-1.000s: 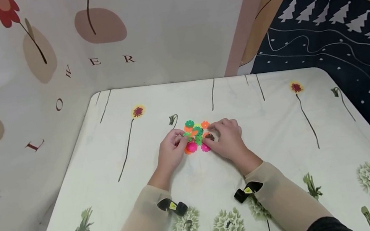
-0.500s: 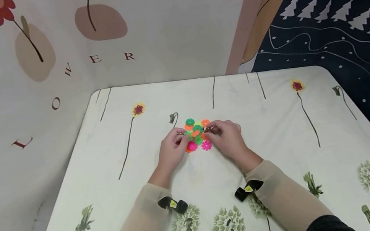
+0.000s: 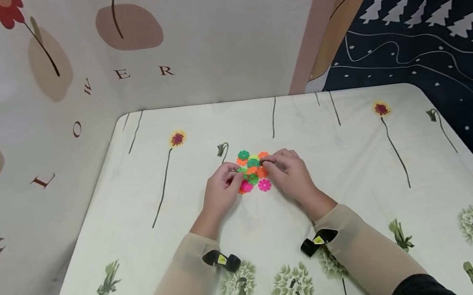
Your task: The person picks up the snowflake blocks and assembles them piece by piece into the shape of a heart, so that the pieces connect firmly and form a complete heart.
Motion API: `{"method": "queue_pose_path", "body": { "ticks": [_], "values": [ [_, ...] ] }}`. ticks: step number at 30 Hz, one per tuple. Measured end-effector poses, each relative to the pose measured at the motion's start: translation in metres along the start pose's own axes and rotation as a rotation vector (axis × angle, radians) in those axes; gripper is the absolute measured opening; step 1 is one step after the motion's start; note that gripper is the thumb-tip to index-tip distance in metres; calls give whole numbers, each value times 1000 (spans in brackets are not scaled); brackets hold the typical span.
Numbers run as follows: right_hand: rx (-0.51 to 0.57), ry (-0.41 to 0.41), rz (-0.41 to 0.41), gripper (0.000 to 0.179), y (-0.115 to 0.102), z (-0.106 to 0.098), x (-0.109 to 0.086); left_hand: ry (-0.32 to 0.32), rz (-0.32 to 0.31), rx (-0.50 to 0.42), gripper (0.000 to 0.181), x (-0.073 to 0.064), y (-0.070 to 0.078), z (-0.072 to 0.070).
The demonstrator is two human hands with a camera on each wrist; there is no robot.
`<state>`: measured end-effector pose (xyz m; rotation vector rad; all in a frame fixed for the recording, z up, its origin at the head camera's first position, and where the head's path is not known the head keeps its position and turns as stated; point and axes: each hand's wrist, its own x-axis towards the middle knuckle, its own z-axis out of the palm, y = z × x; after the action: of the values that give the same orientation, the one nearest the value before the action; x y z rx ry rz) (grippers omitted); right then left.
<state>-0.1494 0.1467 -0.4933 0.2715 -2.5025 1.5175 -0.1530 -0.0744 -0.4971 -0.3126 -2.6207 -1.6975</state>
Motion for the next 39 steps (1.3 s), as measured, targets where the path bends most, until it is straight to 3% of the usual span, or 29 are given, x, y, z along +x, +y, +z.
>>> {"method": "queue_pose_path", "body": {
  "ticks": [5,8,39],
  "values": [
    [132,-47,30,22,-2,1,-2,-3,5,-4,12,0,0,0],
    [148,-41,36,24,-2,1,-2,-4,7,-12,12,0,0,0],
    [131,-47,52,21,-3,1,-3,-25,-28,-28,12,-2,3,0]
  ]
}}
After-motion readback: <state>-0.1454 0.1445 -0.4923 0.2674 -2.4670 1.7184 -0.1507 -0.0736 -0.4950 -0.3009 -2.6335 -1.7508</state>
